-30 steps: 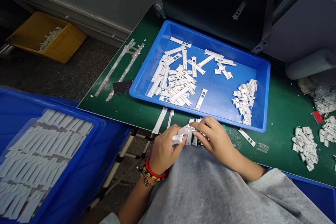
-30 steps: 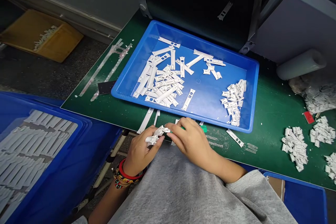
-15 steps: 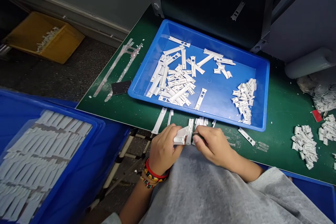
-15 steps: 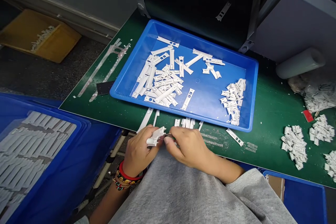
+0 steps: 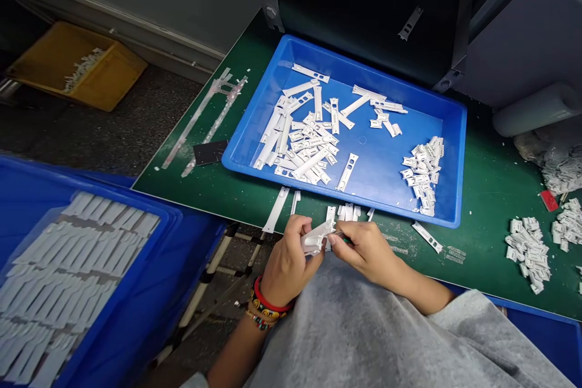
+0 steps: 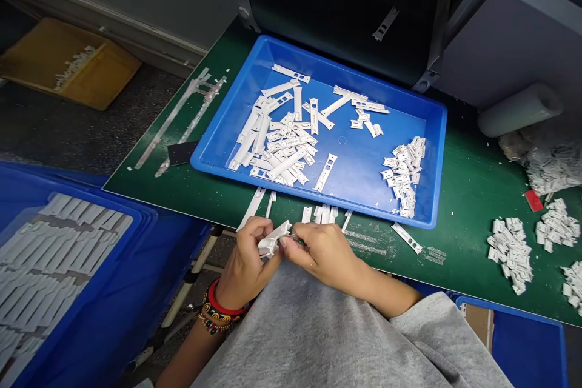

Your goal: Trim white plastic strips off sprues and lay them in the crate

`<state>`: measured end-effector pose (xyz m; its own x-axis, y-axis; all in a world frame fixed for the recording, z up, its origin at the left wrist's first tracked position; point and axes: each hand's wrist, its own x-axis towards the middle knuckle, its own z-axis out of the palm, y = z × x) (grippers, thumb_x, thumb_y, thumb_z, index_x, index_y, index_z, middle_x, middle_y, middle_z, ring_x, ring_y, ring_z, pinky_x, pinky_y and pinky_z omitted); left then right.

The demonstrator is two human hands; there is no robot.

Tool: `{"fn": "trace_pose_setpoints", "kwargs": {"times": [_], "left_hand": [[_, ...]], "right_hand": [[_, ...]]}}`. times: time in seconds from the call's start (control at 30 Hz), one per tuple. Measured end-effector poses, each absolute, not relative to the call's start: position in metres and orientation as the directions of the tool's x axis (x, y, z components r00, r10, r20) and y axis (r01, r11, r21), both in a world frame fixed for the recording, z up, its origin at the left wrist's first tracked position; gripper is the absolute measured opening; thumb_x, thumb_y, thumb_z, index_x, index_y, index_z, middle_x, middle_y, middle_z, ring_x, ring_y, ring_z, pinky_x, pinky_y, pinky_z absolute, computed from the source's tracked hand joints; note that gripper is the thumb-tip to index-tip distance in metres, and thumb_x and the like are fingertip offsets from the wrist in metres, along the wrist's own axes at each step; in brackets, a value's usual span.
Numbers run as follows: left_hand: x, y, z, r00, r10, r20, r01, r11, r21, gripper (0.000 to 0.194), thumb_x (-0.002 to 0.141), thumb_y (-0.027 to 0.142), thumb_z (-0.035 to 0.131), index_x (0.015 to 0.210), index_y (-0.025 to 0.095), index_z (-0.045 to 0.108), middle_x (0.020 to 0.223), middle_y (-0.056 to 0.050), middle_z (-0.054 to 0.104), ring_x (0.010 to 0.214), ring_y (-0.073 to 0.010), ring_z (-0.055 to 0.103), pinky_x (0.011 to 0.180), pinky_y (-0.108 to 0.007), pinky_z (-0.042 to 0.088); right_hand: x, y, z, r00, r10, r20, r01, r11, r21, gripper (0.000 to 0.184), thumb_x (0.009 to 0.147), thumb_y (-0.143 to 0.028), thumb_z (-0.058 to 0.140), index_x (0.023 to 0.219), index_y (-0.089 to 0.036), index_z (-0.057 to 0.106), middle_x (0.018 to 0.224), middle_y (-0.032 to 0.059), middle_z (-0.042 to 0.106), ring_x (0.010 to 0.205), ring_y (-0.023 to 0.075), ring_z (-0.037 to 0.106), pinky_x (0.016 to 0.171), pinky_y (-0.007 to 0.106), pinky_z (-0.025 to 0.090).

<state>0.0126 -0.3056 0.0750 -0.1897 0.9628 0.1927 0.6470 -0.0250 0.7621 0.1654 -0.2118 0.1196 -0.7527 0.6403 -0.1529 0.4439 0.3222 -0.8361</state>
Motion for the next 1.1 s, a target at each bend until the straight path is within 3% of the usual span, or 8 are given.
{"fn": "trace_pose_setpoints", "kwargs": {"times": [0.1, 0.17, 0.23, 0.33, 0.57, 0.87, 1.1], "left_hand": [[0.011, -0.306, 0.081, -0.208, 0.978, -0.022, 0.395, 0.105, 0.913, 0.014, 0.089, 0.027, 0.050, 0.101, 0.020, 0.049, 0.085, -0.004, 0.061, 0.071, -0.0167, 0.063, 0.066, -0.029, 0.052], [0.009, -0.305, 0.087, -0.100, 0.968, -0.230, 0.159, 0.244, 0.957, 0.014, 0.090, 0.033, 0.049, 0.088, 0.020, 0.051, 0.070, 0.001, 0.058, 0.057, -0.0136, 0.057, 0.057, -0.027, 0.050], [0.006, -0.304, 0.091, 0.058, 0.927, -0.371, -0.078, 0.375, 0.924, 0.026, 0.089, 0.043, 0.052, 0.078, 0.020, 0.050, 0.061, 0.003, 0.052, 0.048, -0.0110, 0.050, 0.047, -0.025, 0.045], [0.004, -0.301, 0.094, 0.185, 0.883, -0.432, -0.275, 0.468, 0.840, 0.037, 0.083, 0.053, 0.061, 0.075, 0.019, 0.050, 0.062, 0.003, 0.054, 0.044, -0.0088, 0.048, 0.042, -0.023, 0.042], [0.003, -0.300, 0.093, 0.231, 0.854, -0.466, -0.287, 0.518, 0.806, 0.046, 0.078, 0.062, 0.064, 0.073, 0.018, 0.050, 0.060, 0.003, 0.050, 0.042, -0.0073, 0.044, 0.037, -0.021, 0.037], [-0.001, -0.300, 0.096, 0.257, 0.833, -0.490, -0.282, 0.549, 0.787, 0.042, 0.078, 0.057, 0.067, 0.074, 0.018, 0.050, 0.059, 0.005, 0.049, 0.041, -0.0059, 0.040, 0.036, -0.020, 0.034], [-0.001, -0.300, 0.093, 0.332, 0.783, -0.527, -0.285, 0.615, 0.735, 0.043, 0.076, 0.057, 0.068, 0.072, 0.018, 0.049, 0.059, 0.004, 0.050, 0.042, -0.0059, 0.040, 0.035, -0.020, 0.033]], "right_hand": [[0.170, -0.203, 0.123, -0.767, 0.621, -0.163, 0.406, 0.273, -0.872, 0.036, 0.094, -0.038, 0.045, 0.064, -0.022, 0.035, 0.056, -0.0052, 0.039, 0.051, 0.0090, 0.035, 0.052, 0.022, 0.025], [0.173, -0.195, 0.124, -0.785, 0.595, -0.173, 0.389, 0.256, -0.885, 0.035, 0.093, -0.038, 0.047, 0.065, -0.021, 0.035, 0.057, -0.0057, 0.038, 0.052, 0.0088, 0.033, 0.052, 0.022, 0.025], [0.174, -0.190, 0.125, -0.822, 0.541, -0.177, 0.363, 0.259, -0.895, 0.033, 0.092, -0.037, 0.049, 0.067, -0.021, 0.036, 0.059, -0.0060, 0.037, 0.053, 0.0085, 0.033, 0.053, 0.022, 0.025], [0.175, -0.187, 0.124, -0.880, 0.448, -0.159, 0.301, 0.266, -0.916, 0.032, 0.093, -0.036, 0.050, 0.068, -0.021, 0.037, 0.060, -0.0060, 0.038, 0.054, 0.0084, 0.034, 0.053, 0.022, 0.025], [0.176, -0.190, 0.122, -0.880, 0.449, -0.154, 0.289, 0.250, -0.924, 0.033, 0.097, -0.040, 0.044, 0.070, -0.021, 0.040, 0.061, -0.0051, 0.041, 0.055, 0.0088, 0.037, 0.054, 0.022, 0.028], [0.176, -0.188, 0.123, -0.899, 0.411, -0.150, 0.292, 0.309, -0.905, 0.036, 0.094, -0.036, 0.045, 0.064, -0.021, 0.031, 0.055, -0.0068, 0.031, 0.050, 0.0080, 0.029, 0.051, 0.023, 0.022], [0.176, -0.185, 0.121, -0.912, 0.324, -0.251, 0.316, 0.166, -0.934, 0.037, 0.090, -0.032, 0.049, 0.060, -0.020, 0.033, 0.053, -0.0079, 0.026, 0.049, 0.0063, 0.023, 0.049, 0.021, 0.020]]}}
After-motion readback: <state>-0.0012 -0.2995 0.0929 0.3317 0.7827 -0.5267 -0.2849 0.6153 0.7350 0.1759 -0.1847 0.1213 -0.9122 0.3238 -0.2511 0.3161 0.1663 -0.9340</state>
